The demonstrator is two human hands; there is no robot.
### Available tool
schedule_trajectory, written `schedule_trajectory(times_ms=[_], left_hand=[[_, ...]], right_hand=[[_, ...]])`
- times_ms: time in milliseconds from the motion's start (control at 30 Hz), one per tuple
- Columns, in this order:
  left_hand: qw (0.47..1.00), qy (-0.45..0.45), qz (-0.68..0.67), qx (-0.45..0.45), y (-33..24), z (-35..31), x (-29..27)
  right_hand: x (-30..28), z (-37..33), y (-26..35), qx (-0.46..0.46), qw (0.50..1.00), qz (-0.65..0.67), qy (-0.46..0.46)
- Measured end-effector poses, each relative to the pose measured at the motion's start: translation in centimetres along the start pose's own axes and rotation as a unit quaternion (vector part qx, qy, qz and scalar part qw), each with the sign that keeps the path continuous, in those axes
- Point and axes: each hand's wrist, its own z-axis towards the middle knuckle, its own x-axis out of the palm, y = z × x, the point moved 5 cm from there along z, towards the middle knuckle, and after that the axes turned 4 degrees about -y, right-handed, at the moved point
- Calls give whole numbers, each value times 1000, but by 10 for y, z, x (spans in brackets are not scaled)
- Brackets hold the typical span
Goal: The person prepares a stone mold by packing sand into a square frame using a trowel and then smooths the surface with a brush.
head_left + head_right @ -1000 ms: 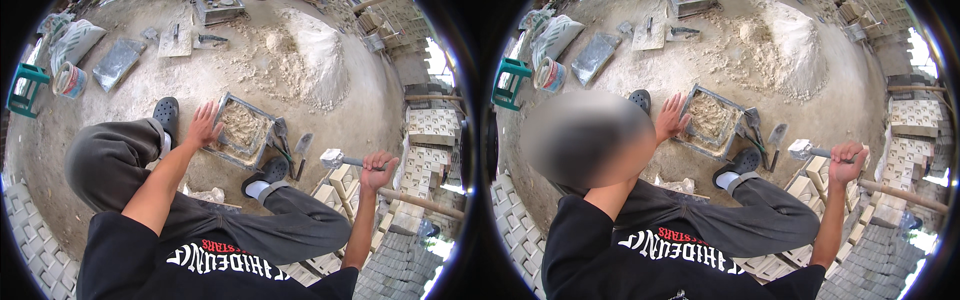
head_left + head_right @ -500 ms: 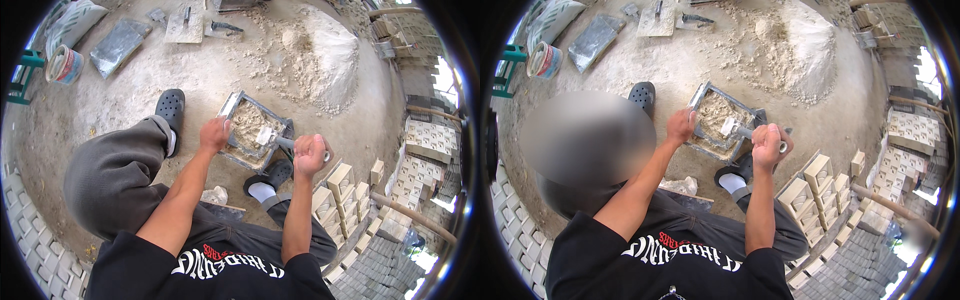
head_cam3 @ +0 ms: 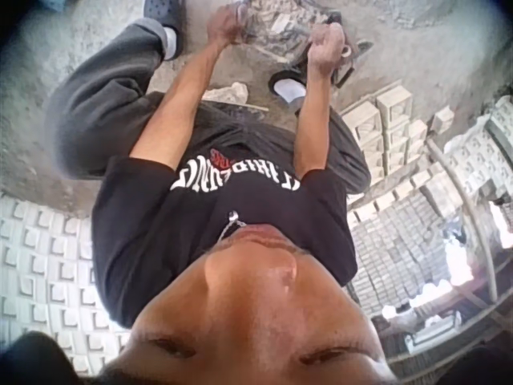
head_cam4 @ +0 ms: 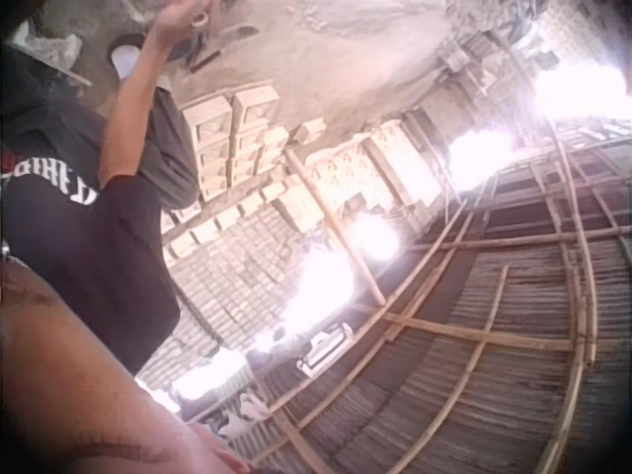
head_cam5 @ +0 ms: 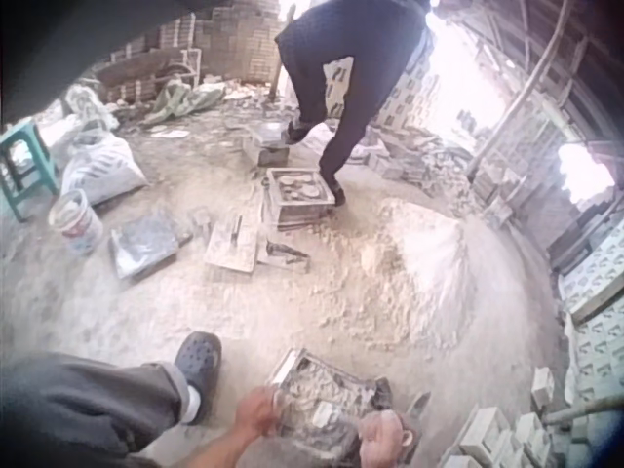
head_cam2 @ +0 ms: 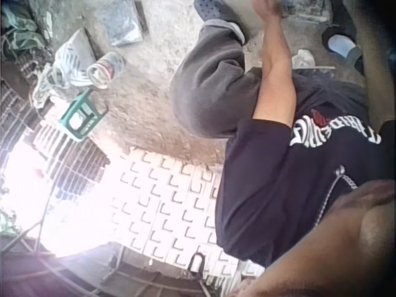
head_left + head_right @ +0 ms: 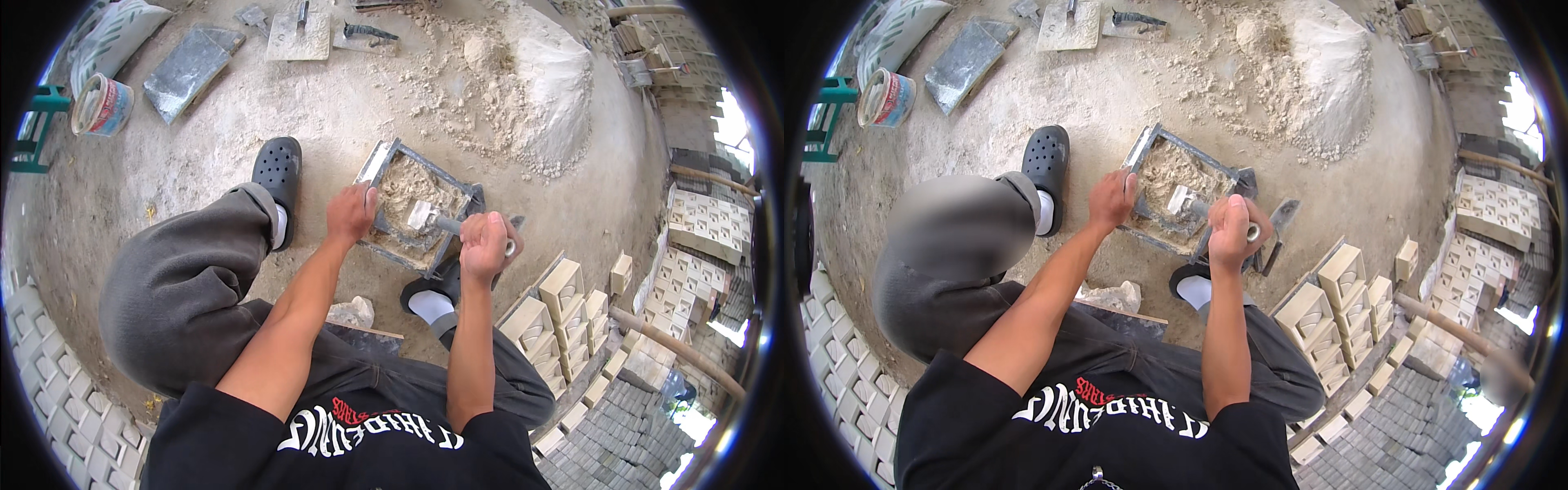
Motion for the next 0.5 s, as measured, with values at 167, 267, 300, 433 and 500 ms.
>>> schedule_trajectory(times_ms=[167, 267, 300, 433, 500], left_hand=[[1000, 23, 10, -9, -9, 1, 0], [1000, -8, -5, -4, -4, -3, 1], [1000, -21, -16, -1, -2, -3, 1], [1000, -4, 3, -2, -2, -1, 2], [1000, -4, 8, 6, -2, 0, 3]], right_hand=[[-10, -18, -21, -41, 997, -65, -29], [-2, -8, -28, 20, 999, -28, -12], [-3, -9, -20, 20, 999, -29, -15], [-6, -9, 1, -3, 999, 35, -32], [-4, -15, 1, -38, 999, -4, -35]])
